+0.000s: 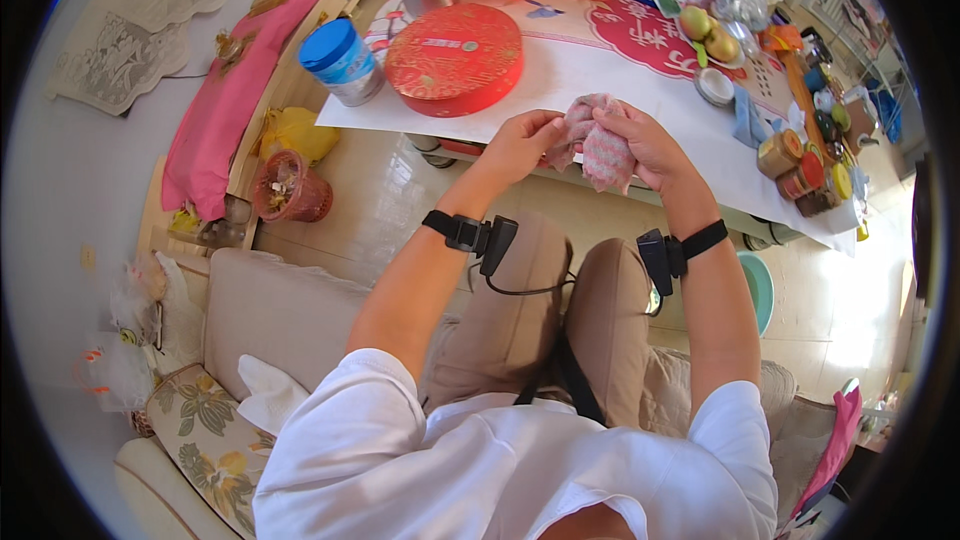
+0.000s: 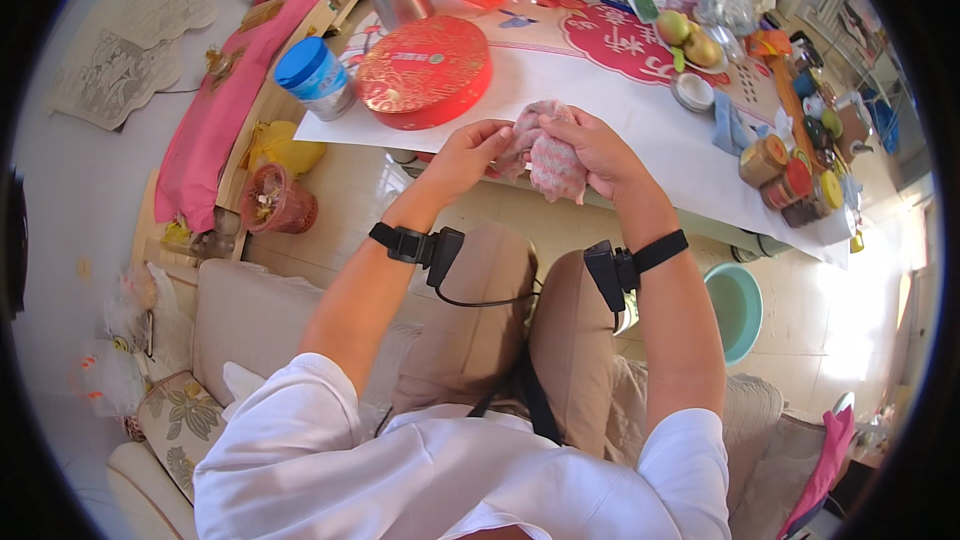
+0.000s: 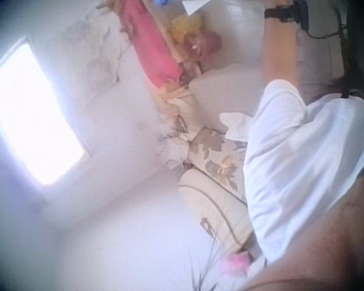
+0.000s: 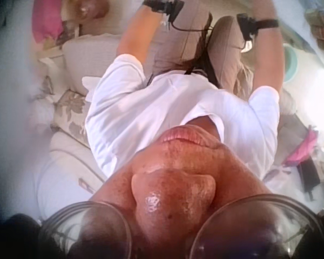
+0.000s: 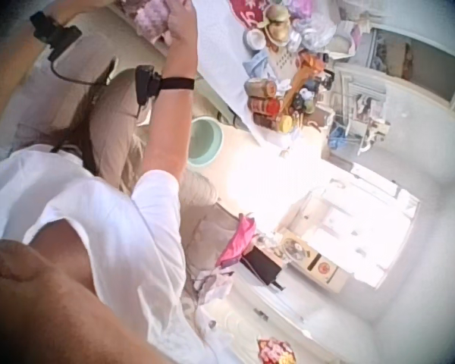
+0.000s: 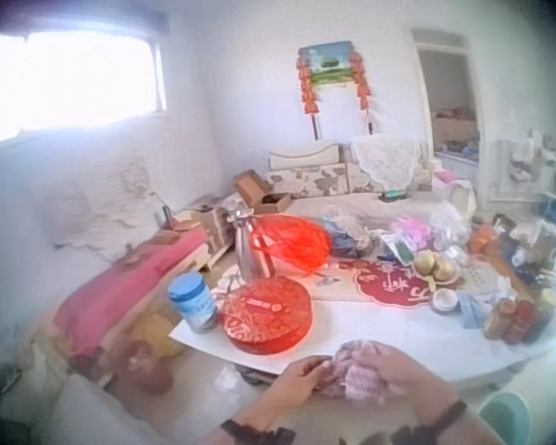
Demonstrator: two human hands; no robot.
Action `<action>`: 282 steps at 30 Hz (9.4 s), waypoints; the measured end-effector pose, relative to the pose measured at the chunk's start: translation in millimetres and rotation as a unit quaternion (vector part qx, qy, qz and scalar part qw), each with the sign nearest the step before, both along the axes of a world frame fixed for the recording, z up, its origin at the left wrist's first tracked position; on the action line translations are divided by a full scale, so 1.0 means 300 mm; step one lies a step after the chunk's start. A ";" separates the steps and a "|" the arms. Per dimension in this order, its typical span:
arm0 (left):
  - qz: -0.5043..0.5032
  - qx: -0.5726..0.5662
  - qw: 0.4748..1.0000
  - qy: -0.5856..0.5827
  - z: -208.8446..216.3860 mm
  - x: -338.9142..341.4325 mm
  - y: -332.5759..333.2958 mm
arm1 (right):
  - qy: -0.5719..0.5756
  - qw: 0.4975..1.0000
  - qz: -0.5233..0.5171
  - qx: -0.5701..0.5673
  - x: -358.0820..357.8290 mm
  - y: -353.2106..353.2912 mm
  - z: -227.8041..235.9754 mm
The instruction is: The person wipes several containers and a round tin on a table using a cloth. They handle a stainless steel thermos, a green plastic bottle, a small glass jar, and a red round tin, wiping each surface before placing them back on the table.
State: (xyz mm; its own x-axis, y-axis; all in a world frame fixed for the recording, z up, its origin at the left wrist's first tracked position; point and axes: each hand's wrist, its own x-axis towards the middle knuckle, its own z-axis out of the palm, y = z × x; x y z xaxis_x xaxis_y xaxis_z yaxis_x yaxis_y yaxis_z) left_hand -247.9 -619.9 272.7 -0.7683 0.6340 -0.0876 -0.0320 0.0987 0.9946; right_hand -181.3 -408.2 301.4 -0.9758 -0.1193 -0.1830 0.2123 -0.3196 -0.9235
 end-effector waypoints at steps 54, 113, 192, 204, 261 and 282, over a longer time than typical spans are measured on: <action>0.190 0.088 0.978 0.017 -0.293 -0.793 -0.218 | 0.153 0.671 -0.029 0.725 -1.112 0.131 -0.282; 0.223 -0.015 0.967 0.119 -0.311 -0.788 -0.138 | 0.317 0.670 0.003 0.671 -0.675 0.286 -0.299; -0.201 -0.301 0.714 0.599 -0.065 -0.294 0.108 | 0.096 0.765 -0.170 0.614 -0.563 0.152 -0.192; 0.015 -0.389 0.762 0.518 -0.184 -0.619 -0.188 | 0.045 0.711 -0.058 0.699 -0.542 0.128 -0.183; 0.045 -0.097 0.989 0.107 0.067 -0.601 0.004 | 0.178 0.939 -0.095 0.280 -0.400 0.127 -0.095; -0.035 -0.254 0.838 0.482 -0.056 -0.514 -0.055 | 0.161 0.658 -0.065 0.733 -0.363 -0.017 -0.113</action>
State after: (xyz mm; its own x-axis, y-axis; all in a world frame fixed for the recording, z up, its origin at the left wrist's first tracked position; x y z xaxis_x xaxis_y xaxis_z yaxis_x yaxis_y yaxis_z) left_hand -402.1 -636.4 255.9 -0.5997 0.7500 0.2790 0.7854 0.4850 0.3845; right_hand -290.3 -413.2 267.6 -0.9770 0.0435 0.2090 -0.0104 0.9682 -0.2500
